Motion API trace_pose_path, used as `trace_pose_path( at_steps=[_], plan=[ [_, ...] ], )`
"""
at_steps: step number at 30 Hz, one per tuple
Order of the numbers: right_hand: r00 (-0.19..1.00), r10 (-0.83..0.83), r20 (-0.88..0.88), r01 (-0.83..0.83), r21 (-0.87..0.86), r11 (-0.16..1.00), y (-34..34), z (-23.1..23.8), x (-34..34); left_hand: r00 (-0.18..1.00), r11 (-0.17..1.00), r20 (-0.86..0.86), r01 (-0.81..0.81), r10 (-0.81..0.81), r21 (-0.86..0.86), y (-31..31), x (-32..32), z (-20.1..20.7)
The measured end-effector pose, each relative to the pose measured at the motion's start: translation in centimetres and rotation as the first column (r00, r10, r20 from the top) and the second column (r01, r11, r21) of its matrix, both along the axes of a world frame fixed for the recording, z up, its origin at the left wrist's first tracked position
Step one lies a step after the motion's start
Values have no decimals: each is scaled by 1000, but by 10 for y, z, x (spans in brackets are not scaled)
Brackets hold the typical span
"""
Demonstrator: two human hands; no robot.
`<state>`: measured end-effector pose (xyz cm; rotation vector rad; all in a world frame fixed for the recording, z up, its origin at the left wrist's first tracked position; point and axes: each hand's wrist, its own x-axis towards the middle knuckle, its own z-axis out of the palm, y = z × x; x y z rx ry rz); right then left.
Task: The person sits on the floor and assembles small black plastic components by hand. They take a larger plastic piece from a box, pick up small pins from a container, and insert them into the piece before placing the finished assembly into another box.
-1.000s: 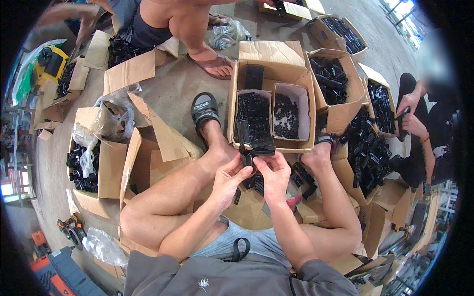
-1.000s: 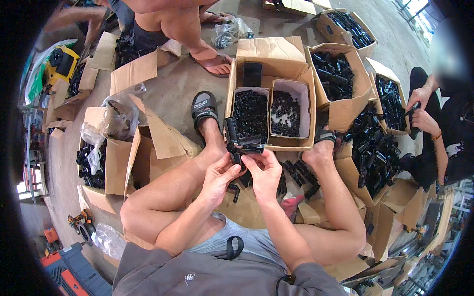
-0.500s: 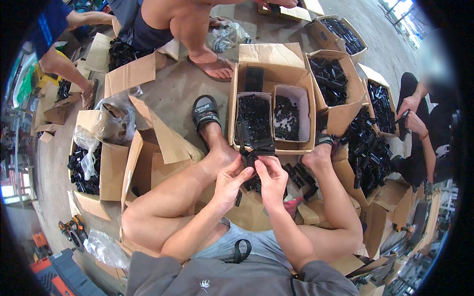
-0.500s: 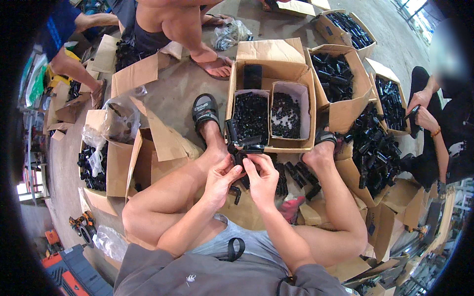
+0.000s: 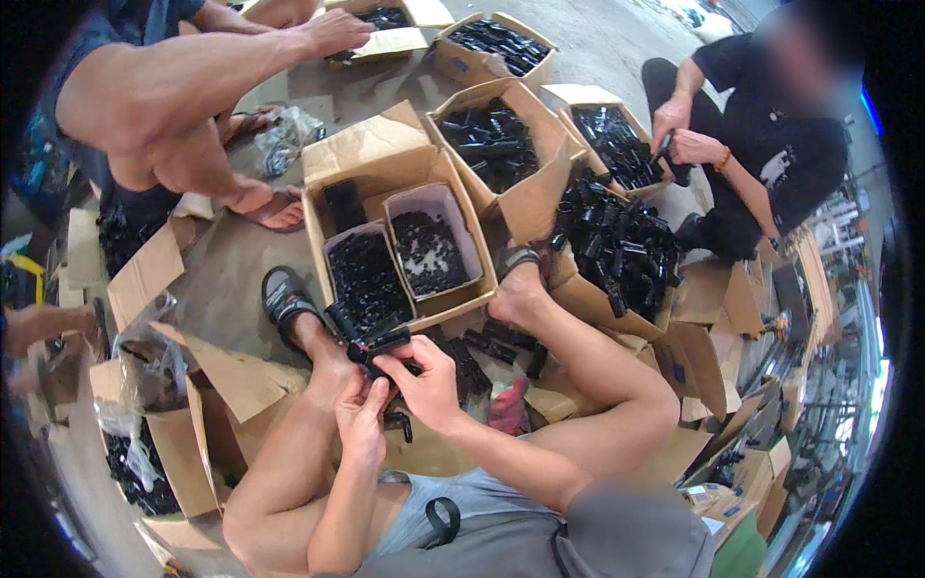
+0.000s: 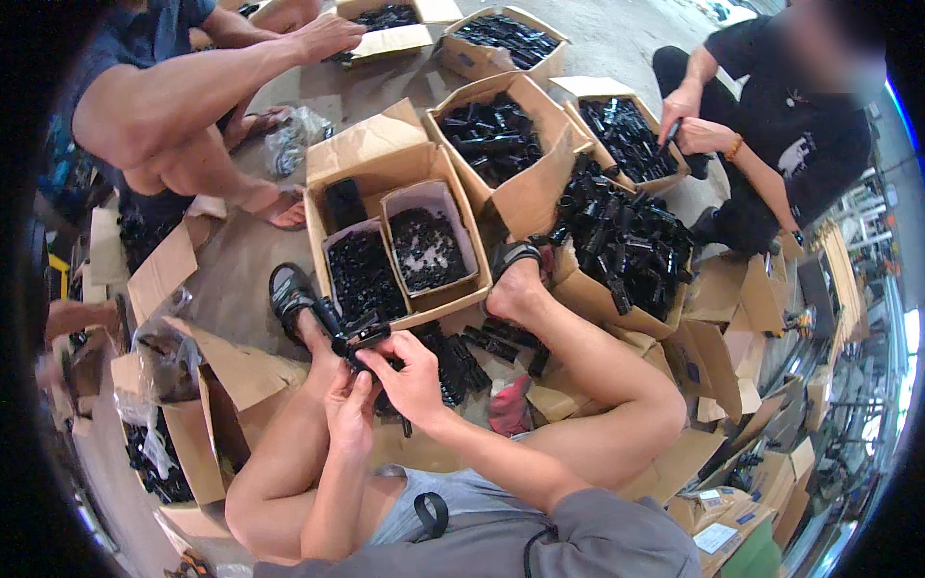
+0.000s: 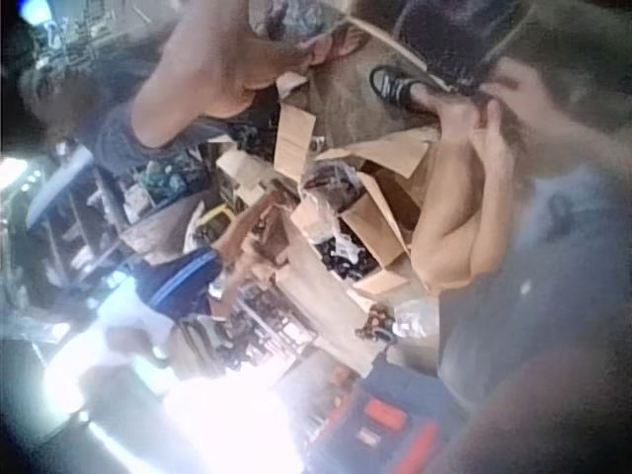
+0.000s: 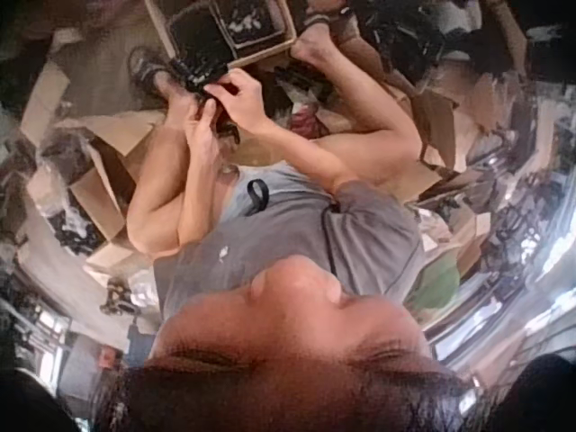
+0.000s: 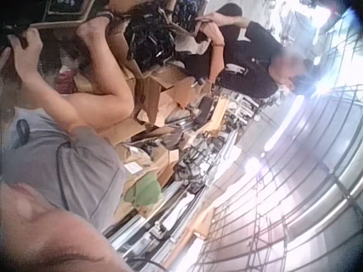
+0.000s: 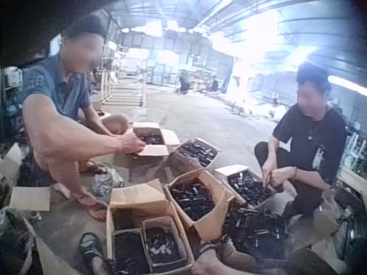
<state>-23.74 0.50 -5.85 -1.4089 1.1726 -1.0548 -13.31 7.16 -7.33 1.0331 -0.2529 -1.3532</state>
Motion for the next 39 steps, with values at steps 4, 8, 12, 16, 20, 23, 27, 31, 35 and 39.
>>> trace_pose_path(
  at_steps=[4,8,12,16,20,23,27,31,35,39],
  plan=[
    [1000,5,-12,-6,-76,997,-4,6,-4,1000,1000,-15,22,-22,0,0,1,-5],
    [952,-54,300,-25,252,967,9,-26,-6,1000,1000,-1,24,-24,16,-1,-3,-4],
    [969,-78,233,0,317,948,10,-22,-1,999,1000,37,30,-30,-1,1,-3,-8],
    [882,-157,445,-11,351,936,9,-7,-1,1000,1000,-9,29,-29,6,1,-3,-8],
    [925,-121,359,-15,355,935,9,-29,-2,999,999,-3,35,-35,14,0,-6,-6],
    [932,-108,345,-22,353,935,9,-28,0,999,999,-1,33,-33,10,1,-3,-8],
    [910,-126,395,-28,362,932,7,-18,0,1000,1000,-3,17,-17,19,2,-2,-13],
    [919,-120,375,-49,411,910,7,-26,2,1000,1000,6,9,-9,7,1,-3,-8],
    [909,-173,381,7,399,917,7,-9,6,999,1000,33,19,-19,-4,1,0,-12],
    [877,-159,453,-49,414,909,8,-18,3,999,1000,25,28,-28,0,2,-3,-17]
  ],
)
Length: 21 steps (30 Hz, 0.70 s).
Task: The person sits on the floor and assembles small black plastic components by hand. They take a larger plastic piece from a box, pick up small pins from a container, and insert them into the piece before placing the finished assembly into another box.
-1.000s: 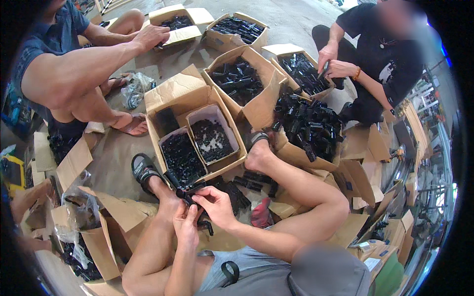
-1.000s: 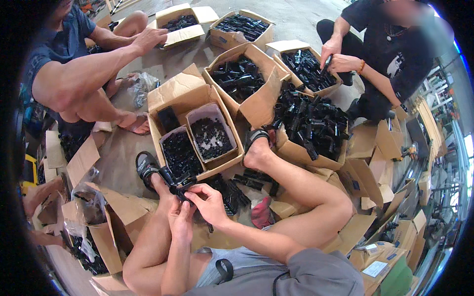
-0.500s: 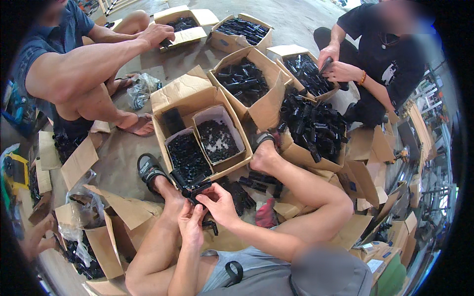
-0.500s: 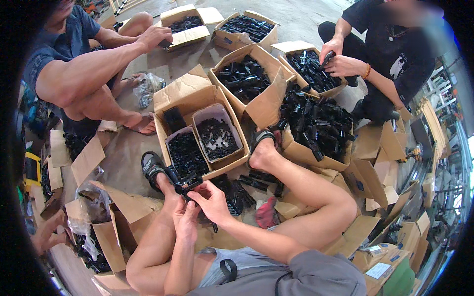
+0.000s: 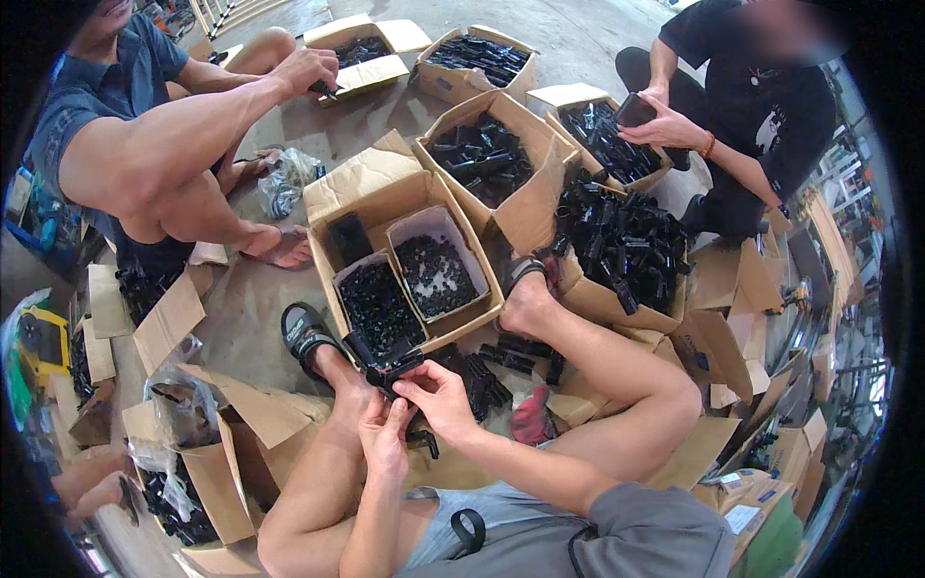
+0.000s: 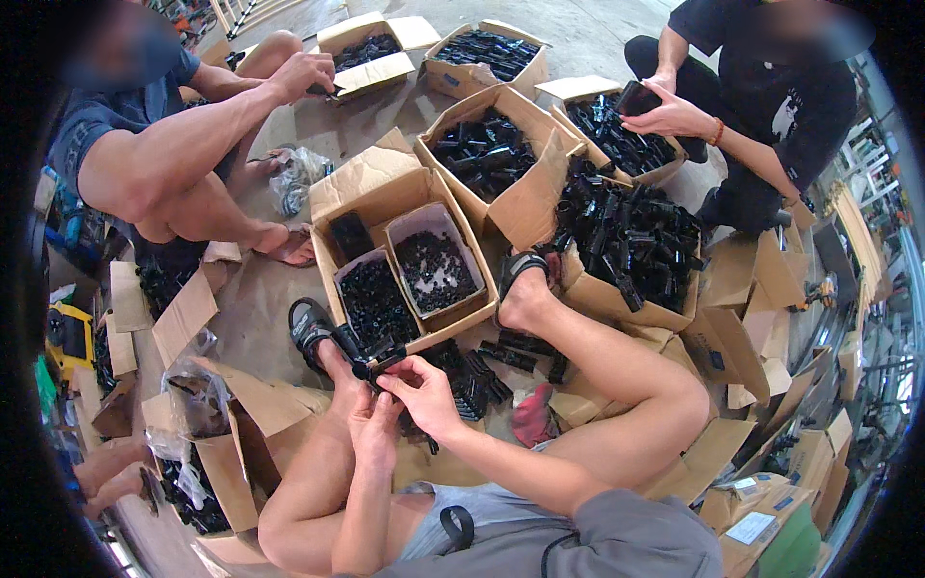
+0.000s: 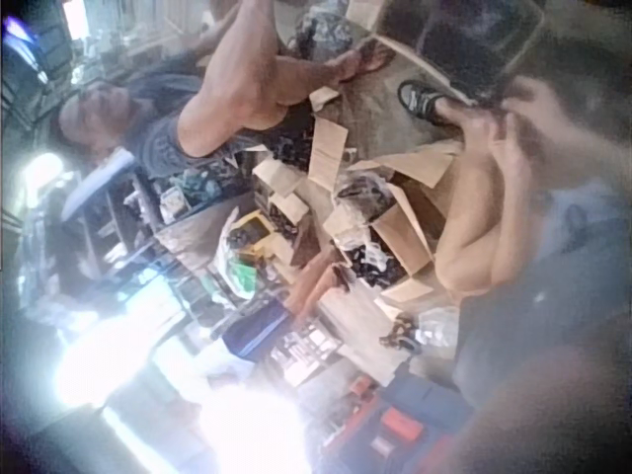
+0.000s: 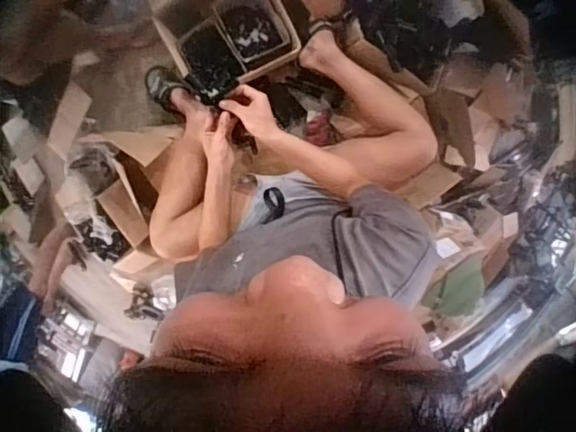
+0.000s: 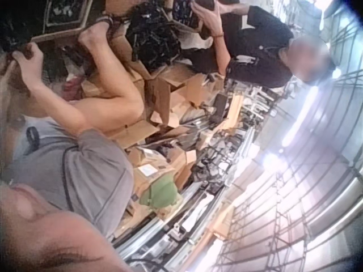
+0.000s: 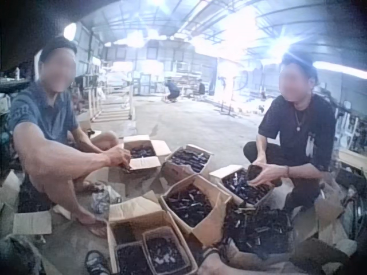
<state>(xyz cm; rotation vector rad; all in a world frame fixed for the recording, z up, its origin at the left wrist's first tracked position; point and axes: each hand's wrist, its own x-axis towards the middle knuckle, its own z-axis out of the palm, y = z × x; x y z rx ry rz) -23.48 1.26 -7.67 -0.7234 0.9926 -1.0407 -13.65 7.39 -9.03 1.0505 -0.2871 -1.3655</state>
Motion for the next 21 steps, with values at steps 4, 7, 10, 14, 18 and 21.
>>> trace_pose_path(
  at_steps=[4,7,10,14,18,21],
  plan=[
    [961,19,-275,-54,-120,991,-8,-3,-3,1000,1000,22,10,-11,28,-2,1,4],
    [866,-40,-499,-122,-288,950,-11,9,-12,999,999,29,24,-25,40,1,-3,2],
    [907,-79,-413,-85,-363,928,-6,27,-18,999,999,1,41,-42,24,3,-3,4],
    [999,-12,-30,10,-58,998,-2,5,-19,997,997,2,71,-71,5,-9,-8,15],
    [952,-60,-299,-2,-201,980,-9,5,-30,994,994,37,105,-105,24,-15,-17,20],
    [962,-145,-231,104,-181,978,-15,21,-35,992,992,34,123,-124,19,-23,-28,20]
  ],
)
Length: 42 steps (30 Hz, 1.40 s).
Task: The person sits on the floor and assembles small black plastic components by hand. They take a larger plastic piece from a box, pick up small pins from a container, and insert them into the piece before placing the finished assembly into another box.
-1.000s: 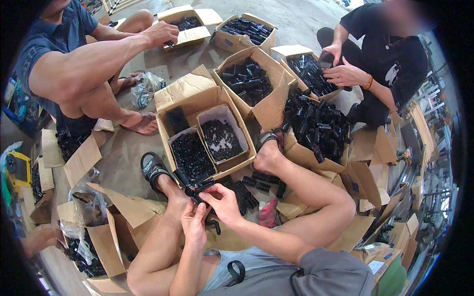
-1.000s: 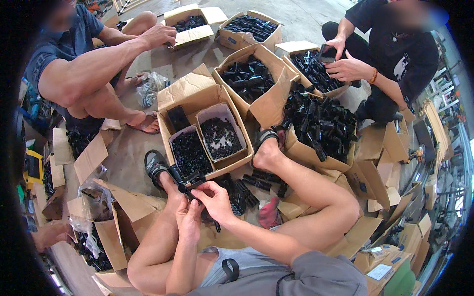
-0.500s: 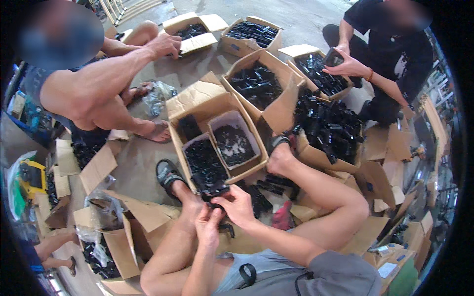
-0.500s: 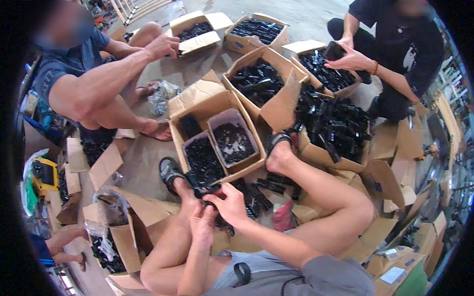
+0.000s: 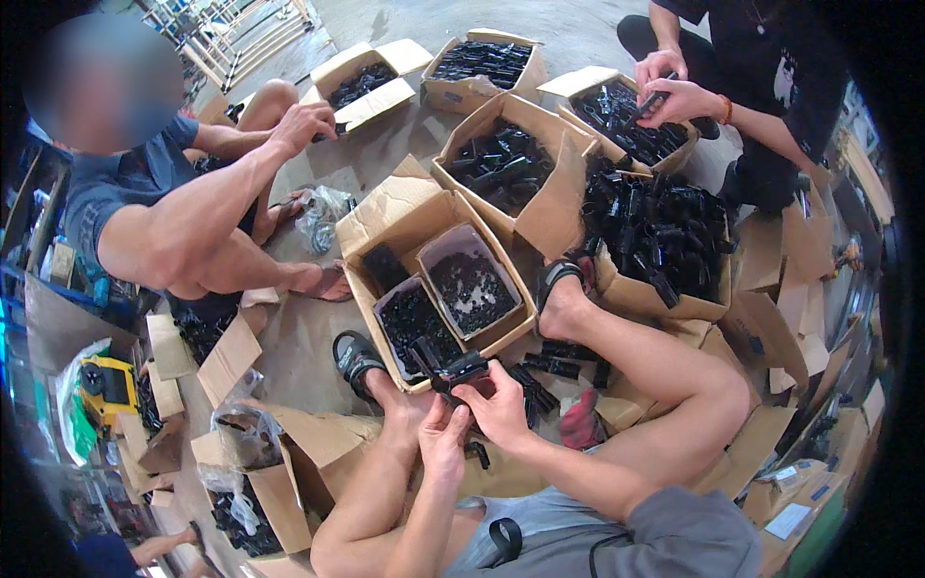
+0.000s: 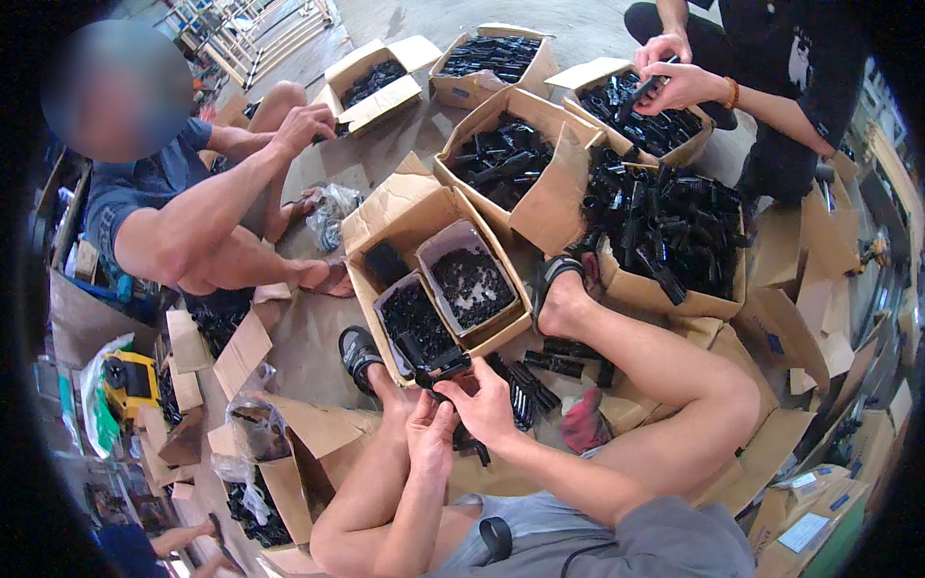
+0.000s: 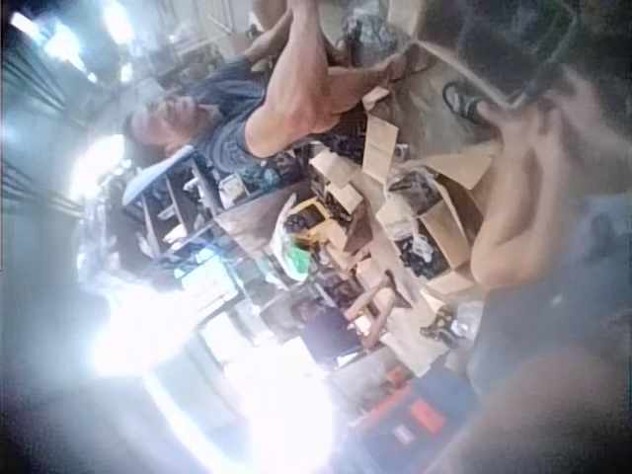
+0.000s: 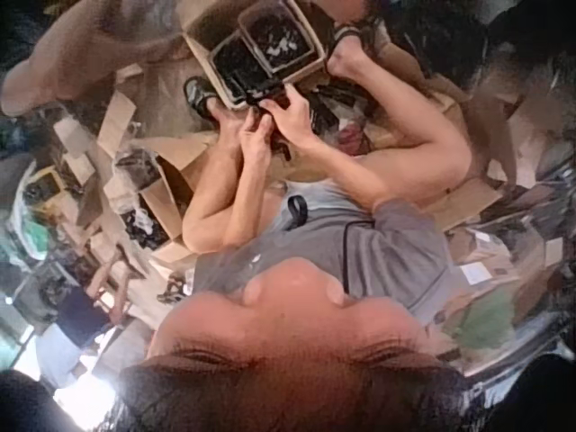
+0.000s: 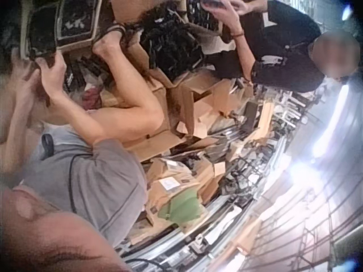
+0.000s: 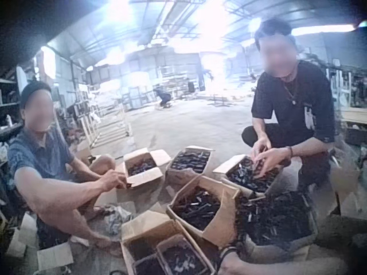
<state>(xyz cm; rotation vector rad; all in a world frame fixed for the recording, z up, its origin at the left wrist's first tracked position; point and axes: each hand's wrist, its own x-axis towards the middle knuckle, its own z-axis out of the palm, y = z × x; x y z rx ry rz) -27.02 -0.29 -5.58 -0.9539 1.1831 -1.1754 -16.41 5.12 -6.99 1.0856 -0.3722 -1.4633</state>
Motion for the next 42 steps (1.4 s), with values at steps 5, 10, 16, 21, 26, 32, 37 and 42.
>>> trace_pose_path(
  at_steps=[5,10,16,21,26,32,37,42],
  plan=[
    [987,-144,72,138,77,987,-10,-22,-14,999,998,20,39,-40,39,-17,-25,4],
    [919,-225,-323,154,-232,961,-30,-14,-41,997,996,34,65,-67,69,-41,-41,9],
    [973,-231,-3,230,67,971,-39,-38,-65,983,964,-44,164,-177,-209,-197,-70,43],
    [980,-93,-174,109,84,991,-34,-40,-60,968,992,236,-63,87,-106,-289,-60,29],
    [959,-49,-280,124,255,959,-21,-84,-102,924,996,375,62,-79,58,-189,-40,4],
    [946,-50,-319,135,251,959,-33,-72,-116,806,944,497,231,-322,236,-60,36,2],
    [711,361,-603,-344,149,927,-9,-63,-69,4,706,775,416,-632,573,39,46,-10],
    [221,287,-932,-721,42,691,22,-82,-47,-357,802,877,389,-323,453,88,27,-69]
  ],
)
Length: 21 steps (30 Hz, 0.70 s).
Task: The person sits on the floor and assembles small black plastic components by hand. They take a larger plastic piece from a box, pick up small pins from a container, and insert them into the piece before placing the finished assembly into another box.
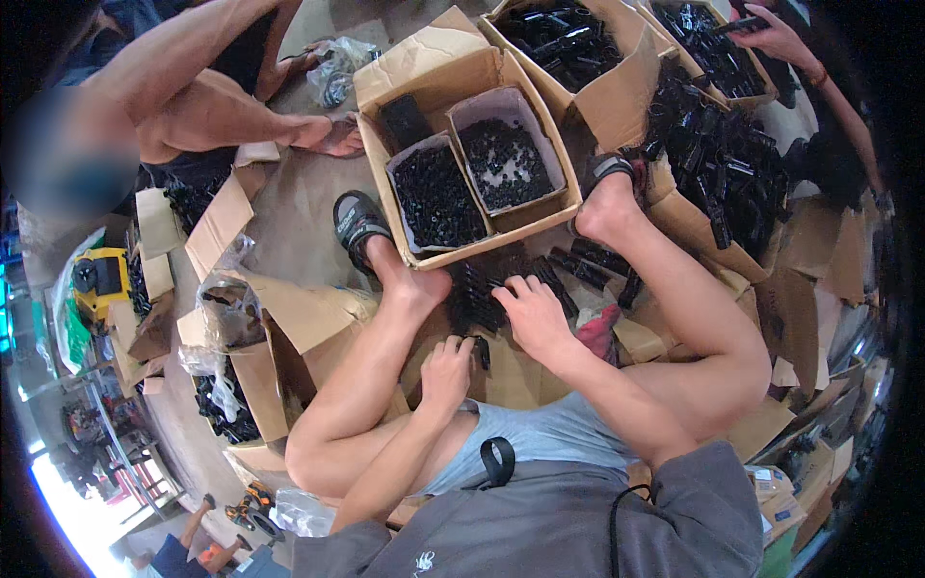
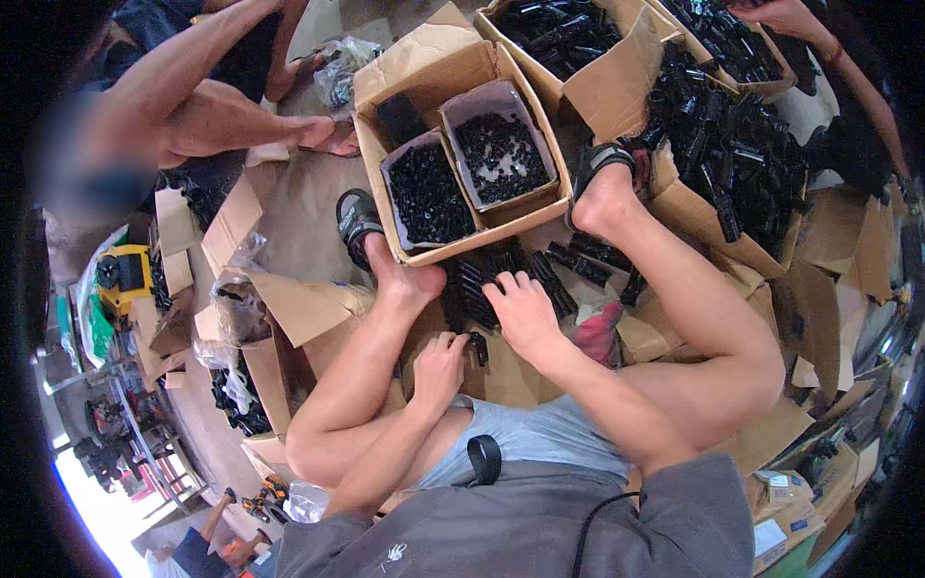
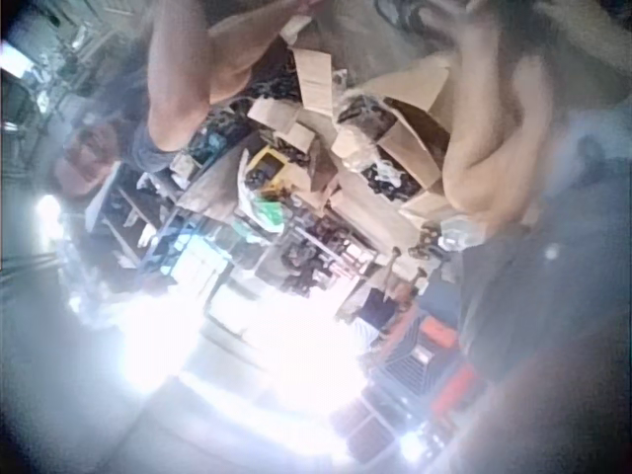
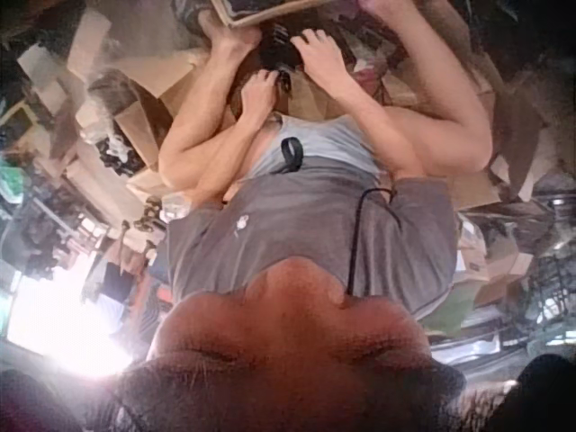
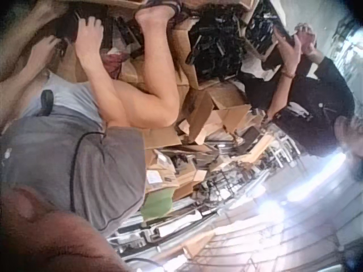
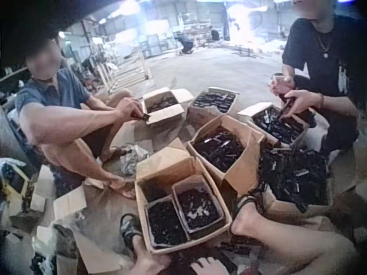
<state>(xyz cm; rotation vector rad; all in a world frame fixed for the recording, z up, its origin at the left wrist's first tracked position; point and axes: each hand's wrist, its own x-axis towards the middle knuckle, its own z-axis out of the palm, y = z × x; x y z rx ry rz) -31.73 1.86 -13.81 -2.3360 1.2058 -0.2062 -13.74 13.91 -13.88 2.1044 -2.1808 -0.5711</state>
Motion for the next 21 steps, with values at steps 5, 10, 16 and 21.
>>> trace_pose_path(
  at_steps=[5,10,16,21],
  plan=[
    [962,209,-174,-241,-186,953,-4,-17,4,949,962,168,272,-266,-14,-6,-7,-30],
    [990,118,76,-108,-120,987,-5,-18,-2,981,992,-146,126,-127,-15,-4,5,-10],
    [595,-688,415,75,824,562,-11,9,-23,-213,566,-549,23,808,824,-24,9,16],
    [430,-822,373,-204,927,314,-27,24,-29,-361,662,-582,151,729,735,-66,-1,24]
  ],
)
